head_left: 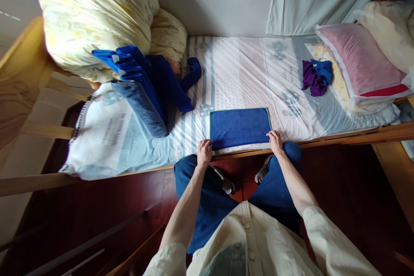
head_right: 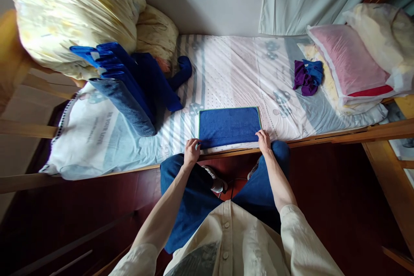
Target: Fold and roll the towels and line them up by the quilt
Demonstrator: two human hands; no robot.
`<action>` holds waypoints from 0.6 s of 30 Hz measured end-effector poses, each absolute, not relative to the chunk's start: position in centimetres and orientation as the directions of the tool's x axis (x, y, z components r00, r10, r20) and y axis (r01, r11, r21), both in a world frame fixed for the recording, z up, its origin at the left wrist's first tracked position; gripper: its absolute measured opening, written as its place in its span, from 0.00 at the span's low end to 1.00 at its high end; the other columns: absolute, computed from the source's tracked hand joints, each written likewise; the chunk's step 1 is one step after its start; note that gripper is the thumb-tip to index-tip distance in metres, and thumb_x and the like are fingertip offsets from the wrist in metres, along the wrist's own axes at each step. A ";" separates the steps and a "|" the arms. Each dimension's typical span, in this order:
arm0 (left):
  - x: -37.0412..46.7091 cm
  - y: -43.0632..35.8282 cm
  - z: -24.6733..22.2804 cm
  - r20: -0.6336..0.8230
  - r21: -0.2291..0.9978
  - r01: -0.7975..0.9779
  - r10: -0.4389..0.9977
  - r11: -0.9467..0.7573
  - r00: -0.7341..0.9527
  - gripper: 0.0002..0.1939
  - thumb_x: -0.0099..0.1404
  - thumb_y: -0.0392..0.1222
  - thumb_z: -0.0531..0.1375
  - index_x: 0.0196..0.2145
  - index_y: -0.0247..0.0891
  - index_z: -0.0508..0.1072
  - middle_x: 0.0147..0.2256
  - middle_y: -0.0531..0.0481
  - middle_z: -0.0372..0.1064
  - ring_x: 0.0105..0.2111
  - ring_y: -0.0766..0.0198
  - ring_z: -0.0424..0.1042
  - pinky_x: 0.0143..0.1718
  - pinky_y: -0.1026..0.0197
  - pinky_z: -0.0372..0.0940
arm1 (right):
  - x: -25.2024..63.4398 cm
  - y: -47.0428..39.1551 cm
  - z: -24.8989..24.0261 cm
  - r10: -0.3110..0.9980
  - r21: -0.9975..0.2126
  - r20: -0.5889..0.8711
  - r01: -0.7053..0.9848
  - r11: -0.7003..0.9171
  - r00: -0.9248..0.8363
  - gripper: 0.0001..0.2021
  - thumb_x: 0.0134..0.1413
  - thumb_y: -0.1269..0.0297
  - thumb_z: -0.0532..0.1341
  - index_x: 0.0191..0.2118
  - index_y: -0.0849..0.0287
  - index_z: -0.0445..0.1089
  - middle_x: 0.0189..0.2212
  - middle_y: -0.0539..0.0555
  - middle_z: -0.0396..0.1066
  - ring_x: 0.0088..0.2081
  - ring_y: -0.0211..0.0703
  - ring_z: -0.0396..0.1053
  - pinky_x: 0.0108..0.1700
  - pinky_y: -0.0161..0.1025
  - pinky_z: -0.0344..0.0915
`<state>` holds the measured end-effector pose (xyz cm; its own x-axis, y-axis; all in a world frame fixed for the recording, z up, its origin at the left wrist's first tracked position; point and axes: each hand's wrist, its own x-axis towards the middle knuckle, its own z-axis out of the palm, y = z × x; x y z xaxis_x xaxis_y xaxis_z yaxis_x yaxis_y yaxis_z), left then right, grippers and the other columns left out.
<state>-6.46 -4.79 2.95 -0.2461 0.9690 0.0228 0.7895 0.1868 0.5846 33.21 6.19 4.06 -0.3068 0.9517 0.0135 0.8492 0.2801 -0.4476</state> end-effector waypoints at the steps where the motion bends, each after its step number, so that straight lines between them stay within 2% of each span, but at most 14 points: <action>1: -6.5 -4.8 2.7 0.034 0.612 0.778 0.978 0.141 -0.204 0.15 0.65 0.32 0.54 0.44 0.40 0.78 0.45 0.41 0.75 0.51 0.51 0.71 0.58 0.49 0.67 | 33.3 6.2 3.9 0.944 -0.465 0.018 0.833 0.301 -0.331 0.22 0.57 0.82 0.53 0.47 0.56 0.80 0.46 0.56 0.77 0.52 0.48 0.71 0.60 0.43 0.67; 4: -6.5 -4.8 1.8 0.076 0.672 0.738 0.986 0.058 -0.146 0.19 0.66 0.31 0.51 0.44 0.39 0.80 0.45 0.42 0.77 0.49 0.53 0.73 0.58 0.48 0.69 | 33.4 6.3 3.7 0.944 -0.507 0.010 0.811 0.290 -0.331 0.24 0.55 0.84 0.53 0.45 0.56 0.81 0.45 0.56 0.77 0.50 0.47 0.73 0.58 0.43 0.70; 8: -6.4 -4.7 1.1 0.081 0.676 0.734 0.985 0.058 -0.152 0.18 0.68 0.34 0.51 0.45 0.37 0.80 0.47 0.40 0.79 0.49 0.52 0.75 0.58 0.46 0.70 | 33.3 6.2 3.8 0.944 -0.524 -0.014 0.807 0.273 -0.329 0.22 0.57 0.84 0.52 0.44 0.57 0.80 0.46 0.57 0.78 0.49 0.46 0.75 0.57 0.41 0.71; 13: -6.4 -4.9 1.4 0.035 0.627 0.777 0.995 0.052 -0.096 0.16 0.70 0.46 0.59 0.49 0.38 0.79 0.50 0.39 0.79 0.52 0.49 0.76 0.61 0.45 0.69 | 33.3 6.1 4.5 0.936 -0.534 -0.026 0.796 0.285 -0.352 0.11 0.62 0.71 0.62 0.47 0.58 0.79 0.48 0.59 0.77 0.51 0.49 0.76 0.59 0.44 0.72; 15: -6.6 -5.0 1.6 0.015 0.593 0.805 0.999 0.024 -0.040 0.19 0.67 0.48 0.62 0.52 0.38 0.78 0.53 0.39 0.78 0.54 0.48 0.75 0.63 0.46 0.68 | 33.4 6.0 4.7 0.929 -0.534 -0.050 0.796 0.285 -0.366 0.12 0.58 0.68 0.68 0.49 0.58 0.79 0.49 0.59 0.77 0.52 0.50 0.76 0.60 0.45 0.71; 18: -7.1 -5.0 1.8 -0.036 0.524 0.852 0.999 0.001 0.021 0.23 0.64 0.43 0.63 0.57 0.39 0.76 0.57 0.39 0.76 0.58 0.47 0.74 0.64 0.47 0.66 | 33.5 5.9 5.0 0.921 -0.522 -0.087 0.805 0.282 -0.379 0.18 0.54 0.72 0.70 0.52 0.58 0.78 0.52 0.60 0.77 0.55 0.50 0.75 0.62 0.45 0.71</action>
<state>-7.05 -5.02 1.76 0.0206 0.9991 -0.0361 0.8516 0.0014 0.5241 33.53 5.90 4.96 -0.3793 0.9212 -0.0871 0.8050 0.2821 -0.5219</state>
